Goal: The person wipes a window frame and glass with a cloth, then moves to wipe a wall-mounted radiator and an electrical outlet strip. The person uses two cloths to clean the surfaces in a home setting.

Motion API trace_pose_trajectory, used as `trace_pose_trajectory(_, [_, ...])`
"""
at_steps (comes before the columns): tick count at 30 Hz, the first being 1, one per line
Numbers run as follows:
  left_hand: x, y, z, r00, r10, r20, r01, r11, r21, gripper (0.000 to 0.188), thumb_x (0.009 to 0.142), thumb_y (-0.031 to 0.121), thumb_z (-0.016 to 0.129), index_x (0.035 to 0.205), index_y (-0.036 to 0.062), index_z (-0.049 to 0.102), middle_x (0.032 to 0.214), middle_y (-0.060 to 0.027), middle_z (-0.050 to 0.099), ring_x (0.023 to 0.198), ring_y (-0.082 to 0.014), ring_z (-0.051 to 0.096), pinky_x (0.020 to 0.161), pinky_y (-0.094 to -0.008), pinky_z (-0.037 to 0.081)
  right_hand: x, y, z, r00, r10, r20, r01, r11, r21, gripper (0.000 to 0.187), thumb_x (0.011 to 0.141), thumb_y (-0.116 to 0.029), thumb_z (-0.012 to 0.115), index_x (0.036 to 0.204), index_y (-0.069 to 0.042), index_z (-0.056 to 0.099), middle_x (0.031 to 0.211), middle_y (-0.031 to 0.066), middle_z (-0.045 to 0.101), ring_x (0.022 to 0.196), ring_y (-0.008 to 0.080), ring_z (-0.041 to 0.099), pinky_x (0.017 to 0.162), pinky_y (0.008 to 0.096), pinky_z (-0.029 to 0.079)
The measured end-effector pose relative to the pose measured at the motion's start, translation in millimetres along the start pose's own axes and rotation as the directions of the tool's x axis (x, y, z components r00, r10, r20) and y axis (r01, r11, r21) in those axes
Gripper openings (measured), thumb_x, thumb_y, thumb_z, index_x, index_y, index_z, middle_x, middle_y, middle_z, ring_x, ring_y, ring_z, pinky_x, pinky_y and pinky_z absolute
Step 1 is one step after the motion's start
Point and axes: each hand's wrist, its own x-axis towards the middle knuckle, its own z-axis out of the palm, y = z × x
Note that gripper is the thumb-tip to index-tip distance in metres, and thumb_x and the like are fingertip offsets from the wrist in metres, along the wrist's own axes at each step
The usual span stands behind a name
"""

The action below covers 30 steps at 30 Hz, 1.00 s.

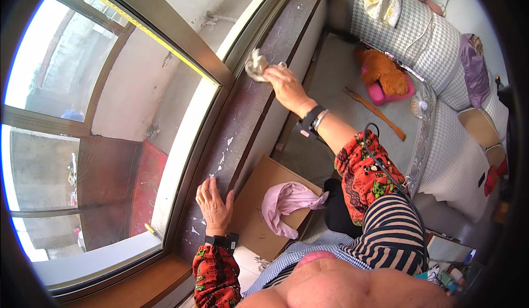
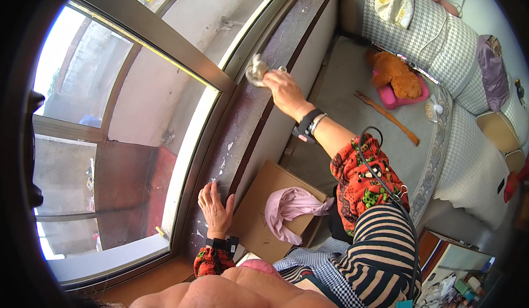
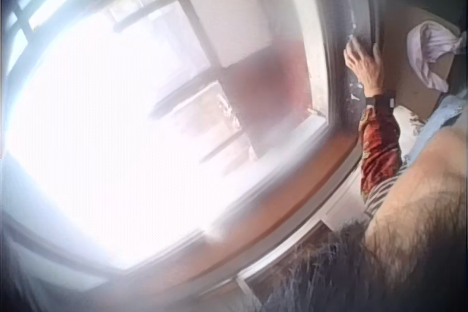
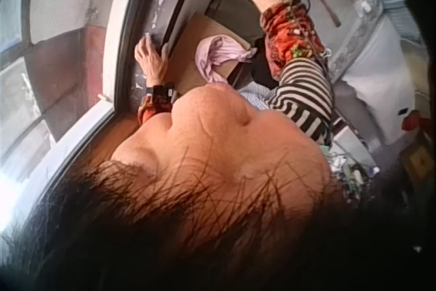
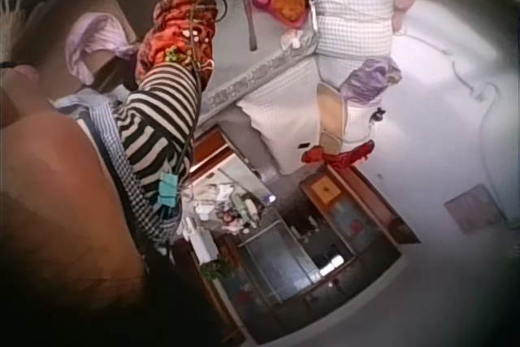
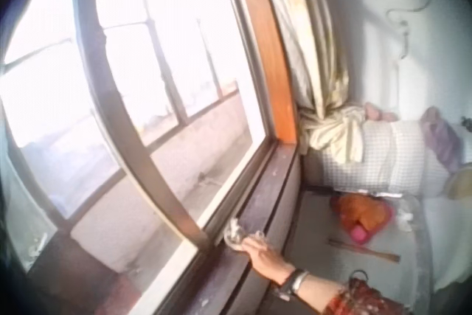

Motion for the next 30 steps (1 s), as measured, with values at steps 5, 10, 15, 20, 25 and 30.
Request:
trace_pose_trajectory(5, [14, -2, 5, 0.998, 0.062, 0.010, -0.063, 0.993, 0.100, 0.069, 0.084, 0.034, 0.072, 0.139, 0.0004, 0.046, 0.136, -0.0147, 0.044, 0.124, -0.0366, 0.040, 0.105, -0.0500, 0.031, 15, 61, -5, 0.977, -0.166, -0.135, 0.157, 0.985, -0.073, 0.024, 0.091, -0.005, 0.055, 0.109, -0.007, 0.071, 0.121, 0.0079, 0.067, 0.117, 0.0260, 0.061, 0.105, 0.0393, 0.047])
trace_pose_trajectory(10, [10, -4, 0, 0.994, 0.000, 0.105, -0.011, 0.994, 0.108, 0.068, 0.084, 0.034, 0.072, 0.138, -0.0001, 0.047, 0.135, -0.0147, 0.044, 0.125, -0.0376, 0.038, 0.106, -0.0511, 0.030, 109, 189, -19, 0.991, 0.049, -0.128, -0.076, 0.972, -0.223, 0.030, 0.090, -0.001, 0.051, 0.113, -0.005, 0.069, 0.124, 0.0123, 0.066, 0.118, 0.0300, 0.060, 0.104, 0.0382, 0.047])
trace_pose_trajectory(15, [15, -1, -1, 0.997, 0.056, 0.058, -0.062, 0.992, 0.109, 0.069, 0.083, 0.034, 0.072, 0.137, -0.0003, 0.047, 0.135, -0.0155, 0.044, 0.125, -0.0379, 0.038, 0.106, -0.0515, 0.030, 129, 206, -20, 0.970, 0.088, -0.226, -0.139, 0.965, -0.222, 0.027, 0.092, -0.003, 0.052, 0.110, -0.006, 0.071, 0.122, 0.0096, 0.068, 0.110, 0.0300, 0.063, 0.099, 0.0380, 0.050])
trace_pose_trajectory(20, [13, 1, 2, 0.997, 0.002, 0.079, -0.010, 0.995, 0.104, 0.068, 0.083, 0.033, 0.072, 0.137, -0.0015, 0.047, 0.135, -0.0162, 0.044, 0.126, -0.0377, 0.039, 0.106, -0.0512, 0.030, 65, 111, -12, 0.984, -0.009, -0.175, -0.003, 0.998, -0.068, 0.025, 0.089, -0.001, 0.055, 0.104, -0.006, 0.073, 0.118, 0.0074, 0.068, 0.112, 0.0274, 0.062, 0.101, 0.0387, 0.048])
trace_pose_trajectory(25, [14, -2, 8, 0.998, 0.054, -0.027, -0.051, 0.994, 0.096, 0.065, 0.085, 0.035, 0.071, 0.136, -0.0003, 0.049, 0.134, -0.0151, 0.047, 0.126, -0.0363, 0.041, 0.105, -0.0490, 0.032, -5, -31, 9, 0.992, -0.093, -0.088, 0.097, 0.994, 0.045, 0.021, 0.088, -0.004, 0.057, 0.104, -0.005, 0.072, 0.116, 0.0071, 0.068, 0.115, 0.0268, 0.060, 0.104, 0.0407, 0.044])
trace_pose_trajectory(30, [7, 15, 0, 0.998, -0.024, -0.053, 0.024, 1.000, 0.013, 0.065, 0.084, 0.036, 0.072, 0.134, 0.0009, 0.051, 0.136, -0.0150, 0.049, 0.131, -0.0365, 0.040, 0.108, -0.0475, 0.032, -88, -184, 32, 0.977, -0.211, 0.026, 0.194, 0.935, 0.298, 0.024, 0.089, -0.008, 0.056, 0.107, -0.006, 0.072, 0.116, 0.0085, 0.068, 0.115, 0.0280, 0.061, 0.105, 0.0419, 0.045])
